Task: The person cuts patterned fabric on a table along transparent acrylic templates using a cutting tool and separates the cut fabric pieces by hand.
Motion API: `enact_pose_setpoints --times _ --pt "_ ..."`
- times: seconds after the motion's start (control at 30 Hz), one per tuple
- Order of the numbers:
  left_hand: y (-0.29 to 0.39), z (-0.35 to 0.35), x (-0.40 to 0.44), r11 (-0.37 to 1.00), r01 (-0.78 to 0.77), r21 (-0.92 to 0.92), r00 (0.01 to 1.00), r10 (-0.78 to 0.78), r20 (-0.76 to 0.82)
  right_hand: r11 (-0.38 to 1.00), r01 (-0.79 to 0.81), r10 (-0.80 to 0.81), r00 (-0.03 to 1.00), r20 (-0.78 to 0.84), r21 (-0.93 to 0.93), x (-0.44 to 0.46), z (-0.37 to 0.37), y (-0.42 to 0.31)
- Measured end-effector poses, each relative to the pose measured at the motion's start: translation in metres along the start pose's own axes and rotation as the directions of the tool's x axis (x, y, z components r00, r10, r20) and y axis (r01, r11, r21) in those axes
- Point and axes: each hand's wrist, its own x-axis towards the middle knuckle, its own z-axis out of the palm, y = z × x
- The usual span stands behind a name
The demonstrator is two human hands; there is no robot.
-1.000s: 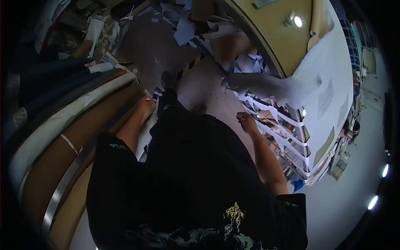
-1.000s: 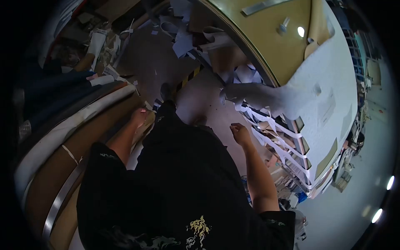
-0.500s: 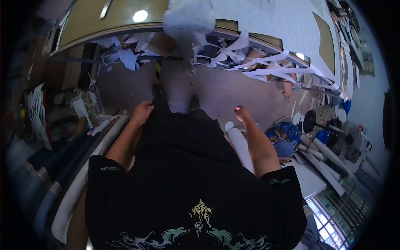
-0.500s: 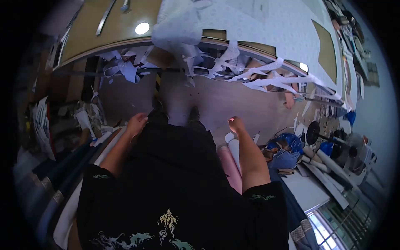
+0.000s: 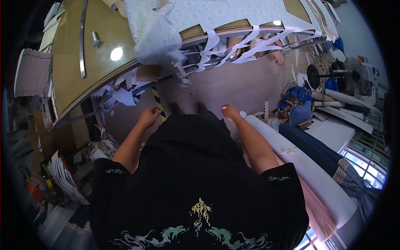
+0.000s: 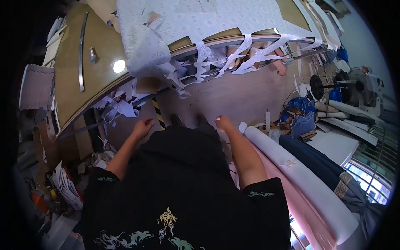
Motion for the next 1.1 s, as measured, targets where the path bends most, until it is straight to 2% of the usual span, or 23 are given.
enact_pose_setpoints --times 0.2,0.27,0.37,0.47,0.53,0.63,0.67,0.7,0.83,0.9,0.93,1.0,1.03,1.07,1.1 --pt "0.011 -0.027 0.021 0.966 -0.179 -0.186 0.981 0.19 0.039 0.992 -0.125 0.121 0.988 -0.093 -0.03 0.001 -0.014 -0.013" --pt "0.012 -0.035 0.022 0.97 -0.176 -0.168 0.98 0.188 0.059 0.989 -0.147 0.144 0.983 -0.111 -0.012 -0.003 -0.014 -0.034" --pt "0.009 -0.036 0.026 0.966 -0.17 -0.195 0.975 0.193 0.107 0.995 -0.104 0.104 0.986 -0.13 0.004 -0.005 -0.003 -0.057" --pt "0.01 -0.041 0.027 0.959 -0.161 -0.232 0.973 0.194 0.123 0.996 0.054 -0.044 0.988 -0.146 0.071 -0.007 -0.002 -0.097" --pt "0.013 -0.044 0.031 0.917 -0.304 -0.258 0.947 0.32 0.024 0.975 0.156 -0.131 0.978 -0.16 0.156 -0.013 -0.01 -0.116" --pt "0.047 -0.063 0.033 0.917 -0.308 -0.254 0.948 0.318 -0.002 0.934 0.264 -0.223 0.957 -0.183 0.241 -0.023 -0.041 -0.156" --pt "0.061 -0.071 0.03 0.878 -0.359 -0.316 0.929 0.369 -0.03 0.906 0.304 -0.247 0.945 -0.214 0.295 -0.03 -0.054 -0.168" --pt "0.074 -0.079 0.028 0.833 -0.409 -0.373 0.907 0.417 -0.064 0.904 0.315 -0.262 0.943 -0.207 0.289 -0.033 -0.068 -0.182" --pt "0.121 -0.106 0.015 0.806 -0.478 -0.348 0.876 0.466 -0.124 0.848 0.34 -0.282 0.939 -0.197 0.406 -0.035 -0.112 -0.223" --pt "0.137 -0.112 0.018 0.692 -0.595 -0.408 0.803 0.522 -0.287 0.813 0.351 -0.295 0.936 -0.191 0.465 -0.031 -0.136 -0.241" --pt "0.144 -0.115 0.022 0.695 -0.598 -0.399 0.801 0.515 -0.304 0.787 0.348 -0.294 0.937 -0.187 0.509 -0.033 -0.149 -0.255" --pt "0.153 -0.123 0.028 0.631 -0.7 -0.333 0.695 0.499 -0.517 0.754 0.363 -0.333 0.93 -0.159 0.548 -0.024 -0.174 -0.273" --pt "0.158 -0.134 0.032 0.649 -0.69 -0.32 0.695 0.469 -0.546 0.736 0.427 -0.382 0.903 -0.199 0.525 -0.015 -0.184 -0.279" --pt "0.161 -0.149 0.037 0.717 -0.664 -0.21 0.669 0.446 -0.595 0.719 0.484 -0.432 0.873 -0.224 0.499 -0.009 -0.194 -0.283" --pt "0.163 -0.167 0.043 0.782 -0.615 -0.096 0.64 0.425 -0.641 0.711 0.496 -0.475 0.862 -0.18 0.498 0.001 -0.202 -0.289"
